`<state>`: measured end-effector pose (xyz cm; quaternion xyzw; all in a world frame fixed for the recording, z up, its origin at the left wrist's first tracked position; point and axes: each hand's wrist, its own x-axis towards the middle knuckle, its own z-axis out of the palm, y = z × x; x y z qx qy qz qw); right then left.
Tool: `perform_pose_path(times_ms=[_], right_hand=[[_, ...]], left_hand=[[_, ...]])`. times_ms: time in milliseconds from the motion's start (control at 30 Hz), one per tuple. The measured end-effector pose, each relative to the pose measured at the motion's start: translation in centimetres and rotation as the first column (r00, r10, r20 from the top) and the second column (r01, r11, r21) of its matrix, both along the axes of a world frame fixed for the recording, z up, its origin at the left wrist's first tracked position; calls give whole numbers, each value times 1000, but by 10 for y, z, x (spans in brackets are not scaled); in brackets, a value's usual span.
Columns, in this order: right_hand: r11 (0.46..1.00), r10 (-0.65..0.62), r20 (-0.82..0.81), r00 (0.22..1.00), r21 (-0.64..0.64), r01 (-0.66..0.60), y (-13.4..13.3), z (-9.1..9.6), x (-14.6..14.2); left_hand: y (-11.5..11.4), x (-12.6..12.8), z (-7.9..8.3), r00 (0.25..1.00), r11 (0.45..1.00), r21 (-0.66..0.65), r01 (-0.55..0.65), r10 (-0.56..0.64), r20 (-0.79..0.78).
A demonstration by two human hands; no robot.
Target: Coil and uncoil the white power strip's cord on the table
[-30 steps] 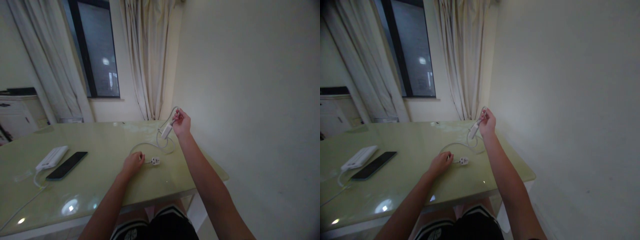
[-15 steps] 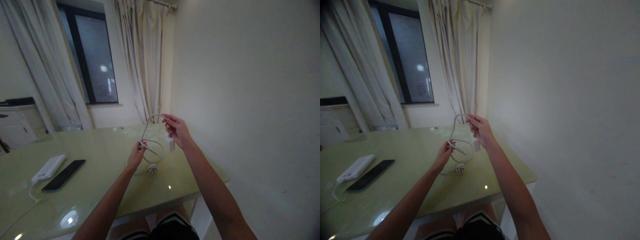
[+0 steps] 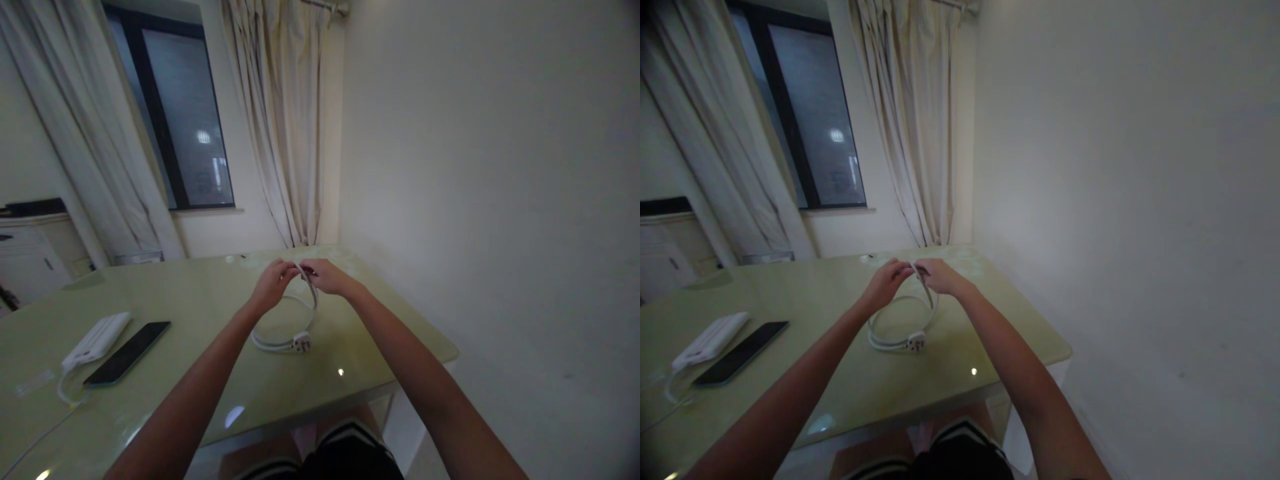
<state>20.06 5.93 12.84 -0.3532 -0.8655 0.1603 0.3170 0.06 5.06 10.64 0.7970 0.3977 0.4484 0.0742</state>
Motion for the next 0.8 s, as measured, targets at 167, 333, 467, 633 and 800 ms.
perform_pose_path(times_ms=[167,333,467,633,800], right_hand=[[990,73,-139,988,126,-55,15,-25,-4],[989,132,-342,930,103,-103,24,-42,-21],[960,91,-548,831,-173,-219,22,-39,-32],[918,-48,-682,730,-317,-236,23,-35,-34],[899,-437,-499,748,-280,338,43,-45,20]], left_hand=[[12,-14,3,926,991,-107,-82,116,360],[14,-24,2,891,982,-136,-129,174,419],[5,-21,24,989,989,-8,-146,145,-32],[-6,-10,41,928,969,111,-222,245,-279],[-1,-39,35,939,938,36,-344,345,-14]])
